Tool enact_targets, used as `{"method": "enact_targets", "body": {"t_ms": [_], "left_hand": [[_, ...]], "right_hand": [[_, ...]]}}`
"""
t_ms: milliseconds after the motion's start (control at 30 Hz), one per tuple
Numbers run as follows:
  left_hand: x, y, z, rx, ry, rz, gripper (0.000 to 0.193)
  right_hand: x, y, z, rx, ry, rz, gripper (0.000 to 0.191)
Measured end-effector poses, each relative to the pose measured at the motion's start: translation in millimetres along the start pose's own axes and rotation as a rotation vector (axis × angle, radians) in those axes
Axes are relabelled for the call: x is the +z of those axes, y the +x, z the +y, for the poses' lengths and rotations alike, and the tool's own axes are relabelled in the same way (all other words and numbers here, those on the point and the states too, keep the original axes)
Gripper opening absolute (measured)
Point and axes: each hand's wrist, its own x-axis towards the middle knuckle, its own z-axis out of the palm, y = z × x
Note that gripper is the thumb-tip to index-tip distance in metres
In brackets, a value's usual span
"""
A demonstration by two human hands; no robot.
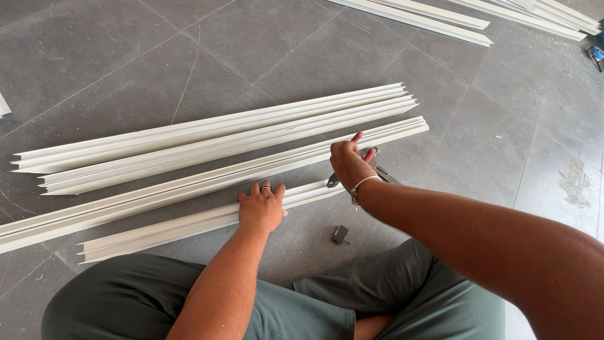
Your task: The person sits on the floor with stacks of white PVC corner bead trim. They use a small hand notcher tool to cut notches into the ends of the strips, repositioning each strip and setting finished pieces aside, with a hammer, pliers, and file lying nearby.
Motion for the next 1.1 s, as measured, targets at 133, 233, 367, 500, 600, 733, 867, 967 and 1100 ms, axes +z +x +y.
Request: {"method": "enact_targets", "body": {"t_ms": [133, 233, 367, 500, 600, 733, 867, 967, 1100], "left_hand": [[-1.1, -0.7, 0.3, 0.011, 0.002, 0.006, 0.062], [-1.8, -1.0, -0.5, 0.016, 0.012, 0.002, 0.060], [-1.6, -0.8, -0.6, 0.022, -0.001, 0.024, 0.060], [-0.8, -0.1, -1.0, 0.024, 0.008, 0.023, 0.060], [0.6, -1.0, -2.2, 0.024, 0.007, 0.043, 0.060], [2.0, -1.7, -2.8, 0.024, 0.005, 0.039, 0.058], [4.2, -1.1, -2.6, 0.028, 0.005, 0.067, 0.059], [5.6, -0.6, -1.8, 0.025, 0.003, 0.061, 0.058], [6.5, 0.6, -1.8, 0.032, 0.012, 0.047, 0.058]], "right_hand": [[-2.9, -5.8, 18.1, -0.288, -0.048, -0.014, 0.018], [-1.6, -2.4, 26.4, -0.279, 0.103, -0.044, 0.024], [1.2, -1.1, 12.1, -0.118, 0.311, -0.039, 0.034], [2.3, -5.2, -6.2, 0.048, 0.431, -0.044, 0.059], [6.4, -2.9, -2.9, 0.011, 0.287, 0.003, 0.070], [14.7, -3.1, -4.0, 0.058, 0.395, -0.016, 0.070], [21.7, -1.9, -8.0, 0.107, 0.541, 0.023, 0.063], [25.9, 1.2, -9.9, 0.089, 0.495, 0.001, 0.067], [28.5, 4.9, -11.0, 0.062, 0.380, 0.002, 0.069]]}}
